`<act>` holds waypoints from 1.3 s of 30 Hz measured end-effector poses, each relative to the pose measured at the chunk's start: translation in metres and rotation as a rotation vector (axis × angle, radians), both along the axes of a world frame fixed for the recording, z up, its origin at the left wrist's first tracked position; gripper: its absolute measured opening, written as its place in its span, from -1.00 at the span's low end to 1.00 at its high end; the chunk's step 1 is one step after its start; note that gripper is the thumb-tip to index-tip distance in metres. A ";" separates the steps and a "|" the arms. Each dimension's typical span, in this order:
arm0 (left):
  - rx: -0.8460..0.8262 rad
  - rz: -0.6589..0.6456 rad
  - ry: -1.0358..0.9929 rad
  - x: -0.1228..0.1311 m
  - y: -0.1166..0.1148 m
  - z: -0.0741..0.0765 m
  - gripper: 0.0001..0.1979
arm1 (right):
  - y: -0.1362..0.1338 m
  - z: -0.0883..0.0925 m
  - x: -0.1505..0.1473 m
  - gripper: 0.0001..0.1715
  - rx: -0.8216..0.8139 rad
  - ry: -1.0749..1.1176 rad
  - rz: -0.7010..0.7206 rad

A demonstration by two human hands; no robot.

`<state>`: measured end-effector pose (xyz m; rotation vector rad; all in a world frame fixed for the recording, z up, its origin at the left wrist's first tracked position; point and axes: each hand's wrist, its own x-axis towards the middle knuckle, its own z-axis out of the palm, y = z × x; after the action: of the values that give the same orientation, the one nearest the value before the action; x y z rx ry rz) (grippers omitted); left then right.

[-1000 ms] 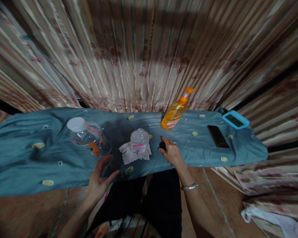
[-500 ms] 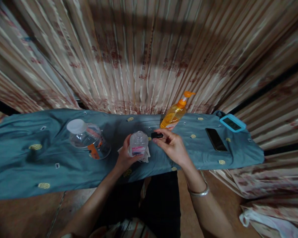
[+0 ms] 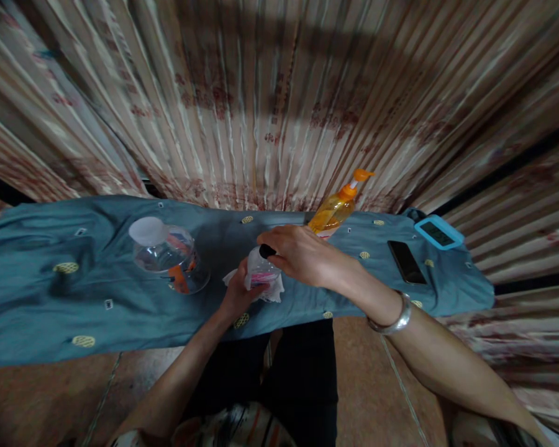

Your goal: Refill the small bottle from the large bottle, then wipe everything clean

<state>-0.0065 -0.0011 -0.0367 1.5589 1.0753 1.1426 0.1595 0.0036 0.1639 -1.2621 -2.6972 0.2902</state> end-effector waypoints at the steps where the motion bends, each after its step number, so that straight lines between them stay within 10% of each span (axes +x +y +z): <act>1: 0.006 -0.003 -0.006 0.000 0.000 -0.001 -0.36 | 0.001 0.002 -0.002 -0.68 -0.014 -0.031 0.002; 17: 0.011 -0.042 -0.010 -0.002 0.001 -0.007 -0.36 | 0.007 0.019 -0.018 -0.83 -0.078 -0.367 -0.082; 30: 0.038 -0.025 -0.009 -0.001 0.001 -0.010 -0.37 | 0.003 0.016 -0.017 -0.40 0.016 -0.311 -0.089; 34: 0.061 -0.035 -0.029 -0.001 0.001 -0.007 -0.40 | 0.004 0.019 -0.023 -0.79 -0.088 -0.389 -0.088; 39: 0.060 -0.027 -0.025 -0.001 0.001 -0.008 -0.36 | 0.005 0.018 -0.028 -0.62 -0.021 -0.449 -0.164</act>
<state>-0.0076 -0.0001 -0.0444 1.5965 1.0092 1.1823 0.1313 0.0086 0.1815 -1.7218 -2.9200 0.0123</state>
